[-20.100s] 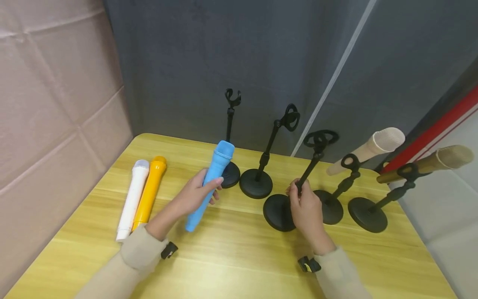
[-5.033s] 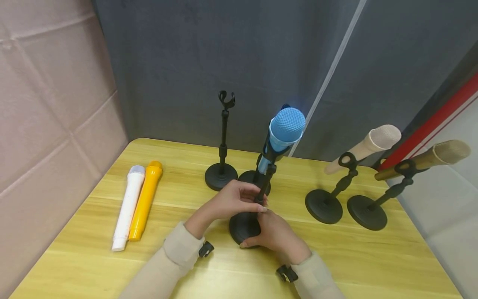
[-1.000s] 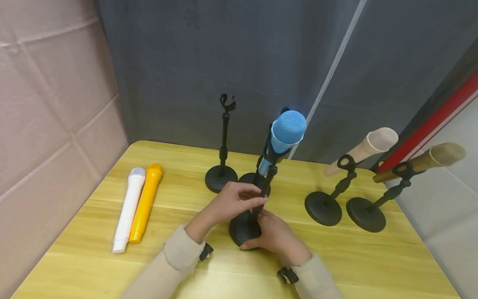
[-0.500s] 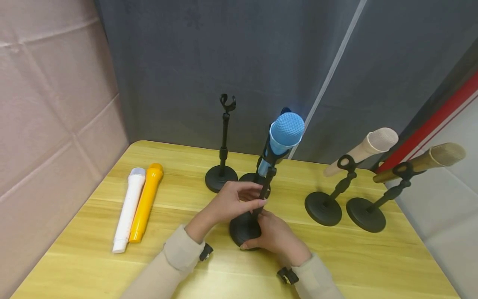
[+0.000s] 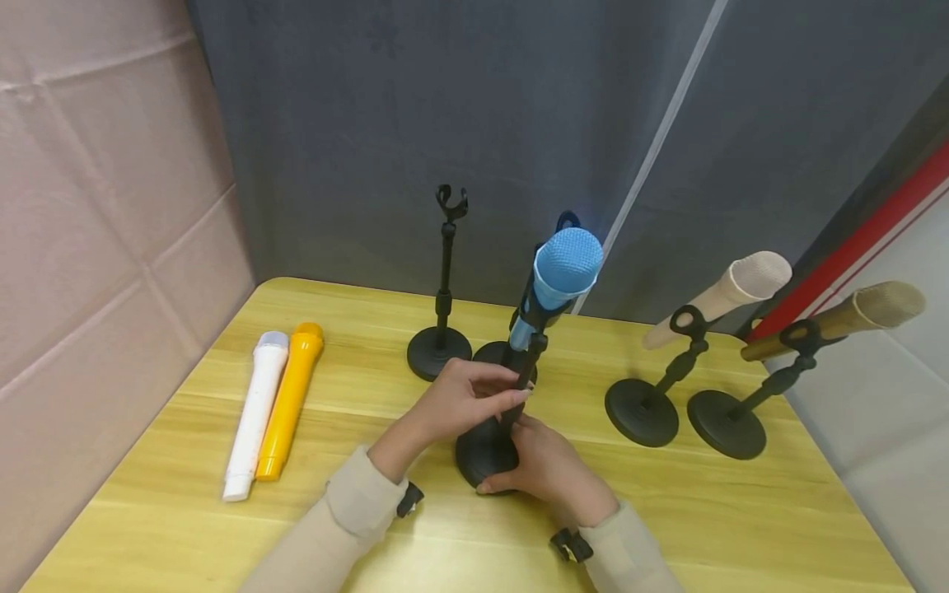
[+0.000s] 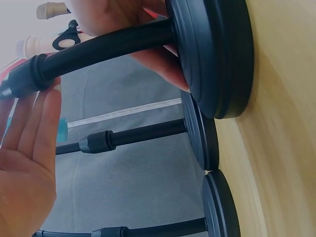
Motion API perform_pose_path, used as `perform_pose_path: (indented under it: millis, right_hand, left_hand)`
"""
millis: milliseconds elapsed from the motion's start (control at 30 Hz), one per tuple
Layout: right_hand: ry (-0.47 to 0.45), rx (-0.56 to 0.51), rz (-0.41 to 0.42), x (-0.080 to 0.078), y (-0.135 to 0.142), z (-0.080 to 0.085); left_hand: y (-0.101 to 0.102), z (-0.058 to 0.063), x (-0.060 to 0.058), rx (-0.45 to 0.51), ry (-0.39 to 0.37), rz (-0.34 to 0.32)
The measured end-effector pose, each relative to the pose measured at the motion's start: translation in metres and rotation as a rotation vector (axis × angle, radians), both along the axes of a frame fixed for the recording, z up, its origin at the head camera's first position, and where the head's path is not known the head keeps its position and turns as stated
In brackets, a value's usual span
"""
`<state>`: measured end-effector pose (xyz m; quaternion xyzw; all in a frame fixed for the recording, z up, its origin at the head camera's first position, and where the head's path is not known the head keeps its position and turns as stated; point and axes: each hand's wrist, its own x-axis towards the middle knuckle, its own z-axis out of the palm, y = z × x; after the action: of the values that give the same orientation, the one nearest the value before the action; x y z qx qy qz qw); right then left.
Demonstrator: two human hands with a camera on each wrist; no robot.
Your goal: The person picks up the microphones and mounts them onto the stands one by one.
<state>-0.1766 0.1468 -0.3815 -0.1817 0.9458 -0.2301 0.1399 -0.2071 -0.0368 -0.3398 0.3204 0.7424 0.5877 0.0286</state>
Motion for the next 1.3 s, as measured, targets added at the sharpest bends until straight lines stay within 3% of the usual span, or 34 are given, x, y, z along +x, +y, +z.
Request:
perform_pose_path:
  millis: [433, 667, 900, 1167, 1300]
  right_hand:
    - [0.006, -0.003, 0.003, -0.0002, 0.0004, -0.0002]
    - [0.012, -0.005, 0.009, -0.0006, 0.0012, -0.0012]
    - [-0.001, -0.003, 0.001, 0.0, 0.0011, -0.0016]
    - [0.013, -0.007, 0.012, -0.0006, 0.0013, -0.0023]
    - [0.03, 0.0, 0.02, -0.0007, 0.0012, -0.002]
  left_hand:
    - [-0.0002, 0.0003, -0.0004, 0.013, 0.001, -0.021]
    - [-0.0016, 0.003, 0.0003, 0.008, -0.034, -0.036]
    - [-0.0017, 0.0009, -0.0005, -0.041, 0.005, -0.026]
    - [0.0015, 0.0013, 0.0001, -0.045, -0.012, 0.008]
    - [0.0026, 0.0009, 0.001, -0.022, 0.049, 0.015]
